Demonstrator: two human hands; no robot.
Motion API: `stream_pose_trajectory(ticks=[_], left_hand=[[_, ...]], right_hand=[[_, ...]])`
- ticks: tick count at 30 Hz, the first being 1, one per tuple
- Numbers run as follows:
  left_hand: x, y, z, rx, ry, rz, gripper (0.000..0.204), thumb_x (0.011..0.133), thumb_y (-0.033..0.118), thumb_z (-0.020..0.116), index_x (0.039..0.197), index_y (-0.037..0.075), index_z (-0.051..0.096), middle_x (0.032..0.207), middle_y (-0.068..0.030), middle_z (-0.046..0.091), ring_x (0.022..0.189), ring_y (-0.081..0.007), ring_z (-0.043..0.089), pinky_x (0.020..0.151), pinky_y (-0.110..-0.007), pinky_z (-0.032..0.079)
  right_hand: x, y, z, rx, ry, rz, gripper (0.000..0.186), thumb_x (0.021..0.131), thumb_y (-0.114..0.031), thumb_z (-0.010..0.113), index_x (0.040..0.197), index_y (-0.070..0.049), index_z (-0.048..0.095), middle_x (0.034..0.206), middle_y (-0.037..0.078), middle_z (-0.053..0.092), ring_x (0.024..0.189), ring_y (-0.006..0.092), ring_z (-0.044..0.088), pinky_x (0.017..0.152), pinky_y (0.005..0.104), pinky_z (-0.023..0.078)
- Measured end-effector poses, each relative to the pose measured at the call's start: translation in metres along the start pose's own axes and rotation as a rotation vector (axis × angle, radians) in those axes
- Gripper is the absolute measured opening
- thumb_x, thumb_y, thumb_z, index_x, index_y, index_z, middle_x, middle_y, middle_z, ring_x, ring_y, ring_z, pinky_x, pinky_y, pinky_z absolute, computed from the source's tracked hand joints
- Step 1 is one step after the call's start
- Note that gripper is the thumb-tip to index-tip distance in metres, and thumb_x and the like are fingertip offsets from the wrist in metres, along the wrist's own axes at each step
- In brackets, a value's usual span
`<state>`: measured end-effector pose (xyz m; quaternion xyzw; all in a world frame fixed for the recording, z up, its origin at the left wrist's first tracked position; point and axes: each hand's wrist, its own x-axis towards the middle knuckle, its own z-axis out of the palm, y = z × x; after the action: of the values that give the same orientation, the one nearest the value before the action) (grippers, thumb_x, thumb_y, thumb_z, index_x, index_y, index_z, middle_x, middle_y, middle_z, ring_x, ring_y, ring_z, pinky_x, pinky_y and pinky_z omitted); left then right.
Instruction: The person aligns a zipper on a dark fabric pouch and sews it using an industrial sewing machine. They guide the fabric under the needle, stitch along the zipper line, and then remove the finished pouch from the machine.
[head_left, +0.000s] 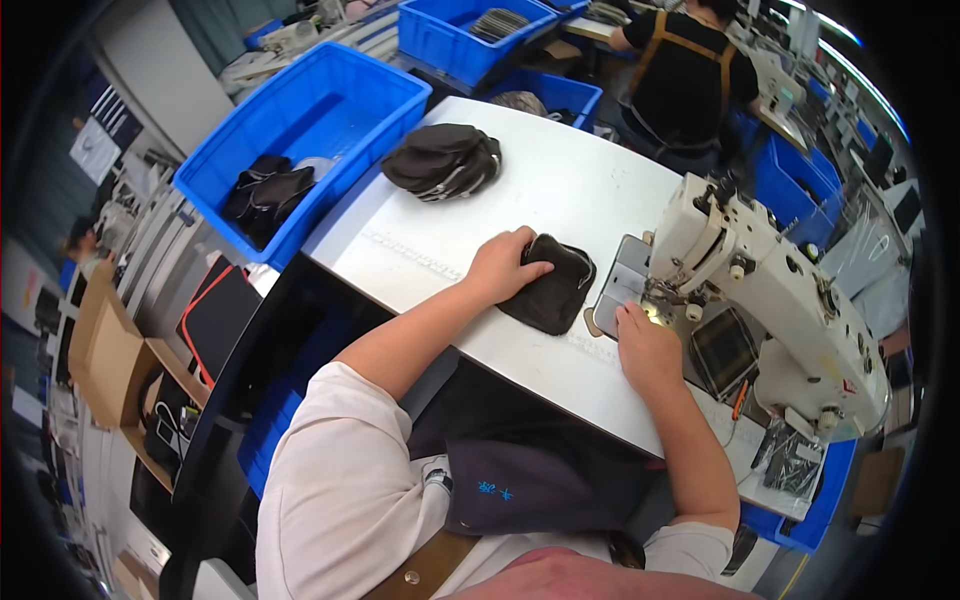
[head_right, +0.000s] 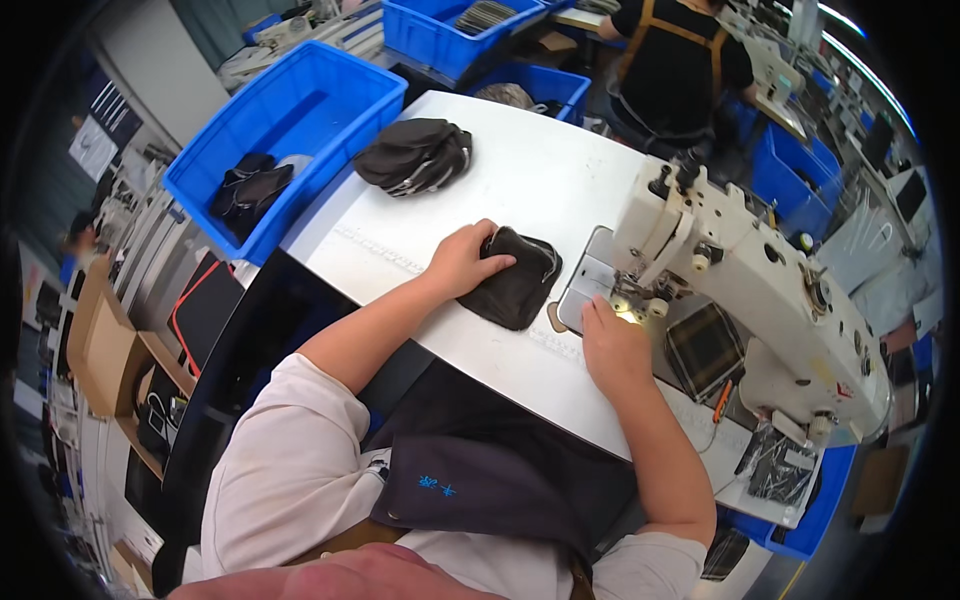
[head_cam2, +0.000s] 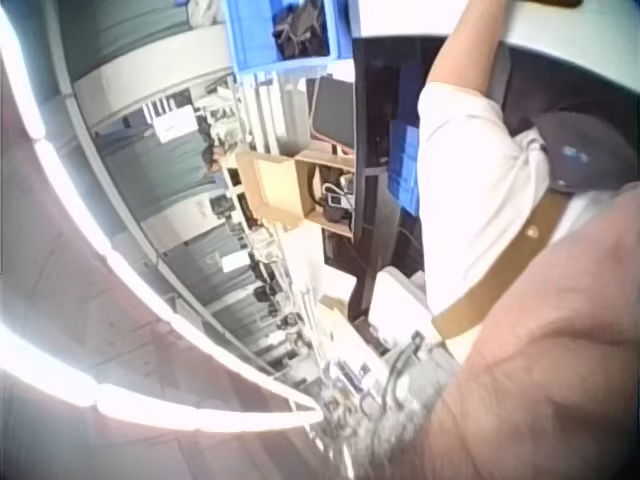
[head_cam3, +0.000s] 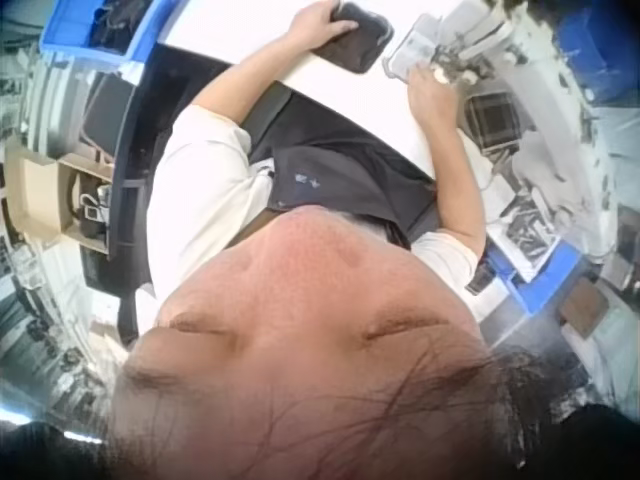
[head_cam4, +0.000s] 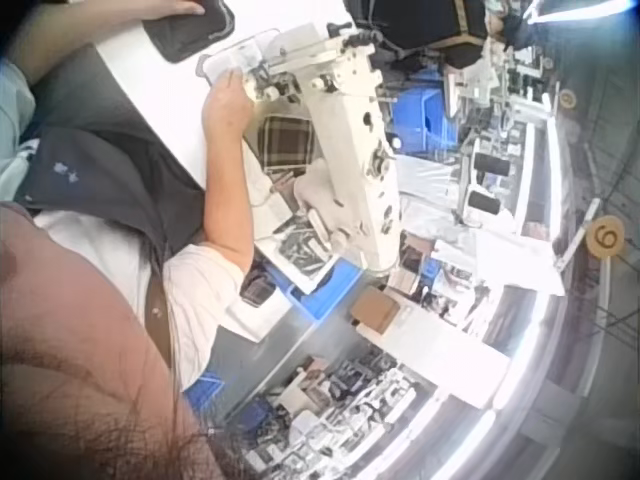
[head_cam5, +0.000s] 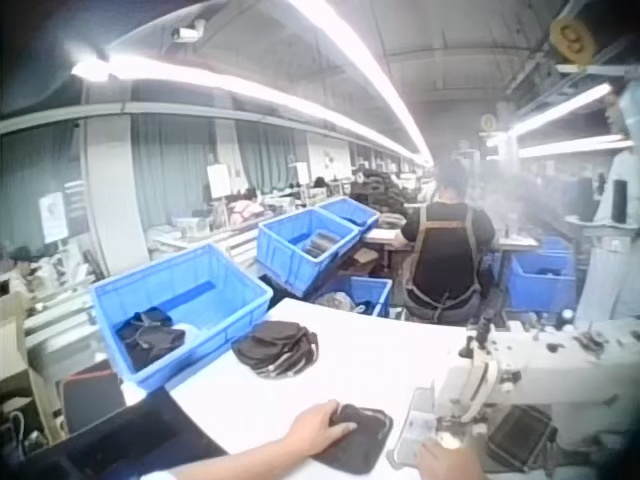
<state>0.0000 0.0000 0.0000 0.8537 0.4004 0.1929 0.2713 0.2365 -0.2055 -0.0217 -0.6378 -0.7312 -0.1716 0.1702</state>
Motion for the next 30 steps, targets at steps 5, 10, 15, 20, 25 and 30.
stream_pose_trajectory(ticks=[5,10,15,20,25,30], left_hand=[[-0.031,-0.066,-0.041,-0.473,0.161,-0.149,0.042,0.095,0.034,0.076,0.12,0.005,0.059,0.097,-0.0132,0.072,0.092,-0.0256,0.07,0.084,-0.039,0.053],[-0.014,-0.148,-0.178,-0.955,0.963,-0.099,0.034,0.1,0.032,0.073,0.114,0.005,0.057,0.103,-0.0077,0.066,0.091,-0.0124,0.061,0.074,-0.033,0.051],[-0.024,-0.154,-0.218,-1.136,1.08,-0.467,0.047,0.104,0.049,0.062,0.137,0.016,0.054,0.121,-0.0034,0.071,0.108,-0.0155,0.068,0.083,-0.036,0.046],[0.012,-0.181,-0.168,-0.663,0.716,-0.286,0.042,0.102,0.039,0.067,0.136,0.014,0.065,0.126,-0.0056,0.071,0.114,-0.0227,0.068,0.095,-0.04,0.048],[0.071,-0.127,-0.134,0.125,0.595,-0.107,0.036,0.093,0.028,0.074,0.127,0.017,0.074,0.128,-0.0064,0.072,0.12,-0.0326,0.065,0.102,-0.044,0.051],[0.104,-0.115,-0.129,0.599,0.443,-0.128,0.033,0.089,0.026,0.079,0.121,0.019,0.075,0.125,-0.0053,0.071,0.12,-0.0312,0.063,0.099,-0.046,0.052]], right_hand=[[0.003,-0.018,0.0,0.019,0.06,0.011,0.023,0.091,-0.011,0.069,0.113,-0.005,0.073,0.119,0.013,0.075,0.082,0.0278,0.074,0.069,0.0402,0.06],[0.006,-0.017,-0.004,0.032,0.085,-0.002,0.024,0.091,-0.013,0.071,0.114,-0.006,0.074,0.12,0.012,0.075,0.082,0.0284,0.074,0.071,0.0407,0.06],[-0.003,-0.01,-0.003,0.022,0.066,0.027,0.023,0.092,-0.014,0.071,0.113,-0.007,0.074,0.119,0.01,0.074,0.083,0.0285,0.074,0.072,0.0415,0.06],[0.002,-0.015,0.003,0.04,0.112,0.001,0.022,0.092,-0.014,0.071,0.113,-0.008,0.074,0.119,0.009,0.074,0.084,0.0279,0.074,0.073,0.0409,0.06],[-0.003,-0.012,-0.008,-0.031,0.01,-0.019,0.02,0.093,-0.016,0.07,0.111,-0.006,0.073,0.118,0.009,0.074,0.084,0.027,0.073,0.071,0.0421,0.059],[-0.011,-0.01,-0.037,-0.114,-0.043,0.043,0.022,0.093,-0.017,0.07,0.111,-0.006,0.072,0.112,0.008,0.072,0.091,0.028,0.07,0.076,0.0431,0.057]])
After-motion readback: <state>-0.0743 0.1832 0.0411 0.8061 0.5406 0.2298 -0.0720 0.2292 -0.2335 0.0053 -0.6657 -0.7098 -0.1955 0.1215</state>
